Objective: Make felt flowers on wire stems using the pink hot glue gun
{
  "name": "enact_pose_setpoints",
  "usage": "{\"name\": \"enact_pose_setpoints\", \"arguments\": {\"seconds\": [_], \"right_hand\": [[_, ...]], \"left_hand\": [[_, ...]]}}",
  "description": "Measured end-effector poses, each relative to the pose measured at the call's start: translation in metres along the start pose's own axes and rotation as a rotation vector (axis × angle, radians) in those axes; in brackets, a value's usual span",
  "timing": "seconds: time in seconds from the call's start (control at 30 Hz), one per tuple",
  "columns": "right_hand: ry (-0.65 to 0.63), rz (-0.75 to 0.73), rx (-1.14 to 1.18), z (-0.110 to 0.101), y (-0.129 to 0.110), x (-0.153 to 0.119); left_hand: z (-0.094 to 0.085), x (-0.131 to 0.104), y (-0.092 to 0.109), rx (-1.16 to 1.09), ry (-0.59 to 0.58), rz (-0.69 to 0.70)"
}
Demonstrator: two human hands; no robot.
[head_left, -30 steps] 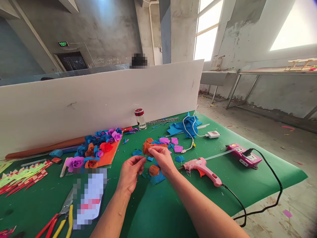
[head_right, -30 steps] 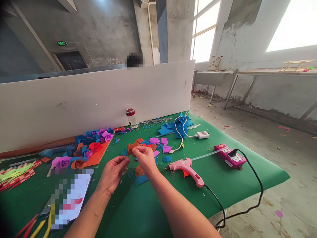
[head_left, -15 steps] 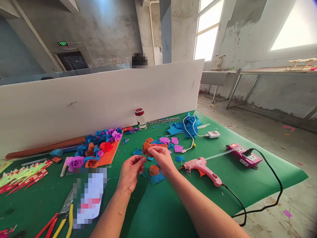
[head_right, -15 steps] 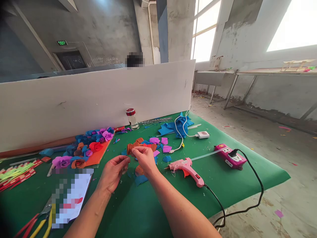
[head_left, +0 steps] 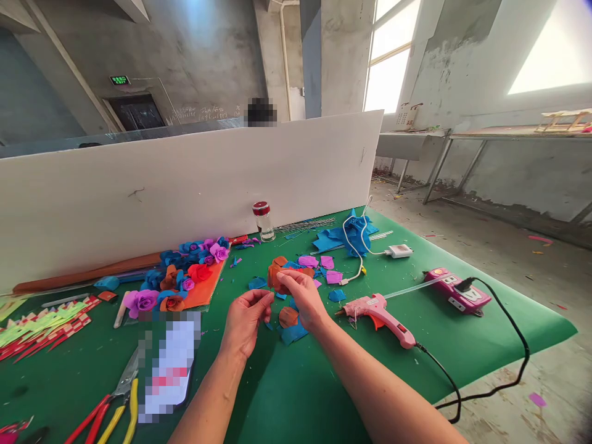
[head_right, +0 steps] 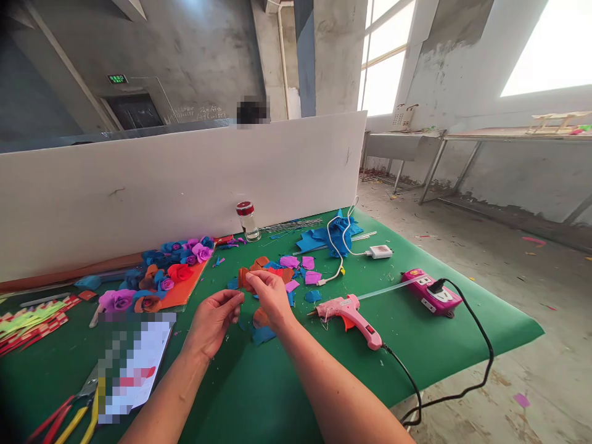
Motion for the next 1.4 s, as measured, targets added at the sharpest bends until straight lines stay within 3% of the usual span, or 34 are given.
{"name": "enact_pose_setpoints", "arguments": {"seconds": [0.3,0.77,0.87,0.97,1.2,1.4], "right_hand": [[-0.033,0.107,0.077,0.001,0.004,-0.001],[-0.036,0.059,0.159,0.002,0.010,0.002],[-0.003,0.085,0.195,-0.001,0.007,0.003],[-0.054,0.171,0.224,0.000,0.006,0.001],[-0.179,0.266,0.247,0.002,0.006,-0.004],[-0.216,0.309,0.258,0.001,0.008,-0.003]], "left_hand": [[-0.001,0.001,-0.002,-0.040,0.009,0.003],[-0.002,-0.001,0.001,-0.046,-0.029,0.010],[-0.009,0.002,0.008,-0.024,0.027,0.033],[-0.017,0.007,0.010,-0.046,0.071,0.058],[-0.020,0.008,0.006,-0.062,-0.118,0.015],[-0.020,0.009,0.005,-0.061,-0.154,0.018]]}}
Point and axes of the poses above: each hand's wrist, its own x-axis towards the middle knuckle, its own z-axis out of the palm, y = z × x, the point moved 1 cm from there along x, towards the middle knuckle, and after that the axes turned 5 degrees about -x, right-handed, at the moved point
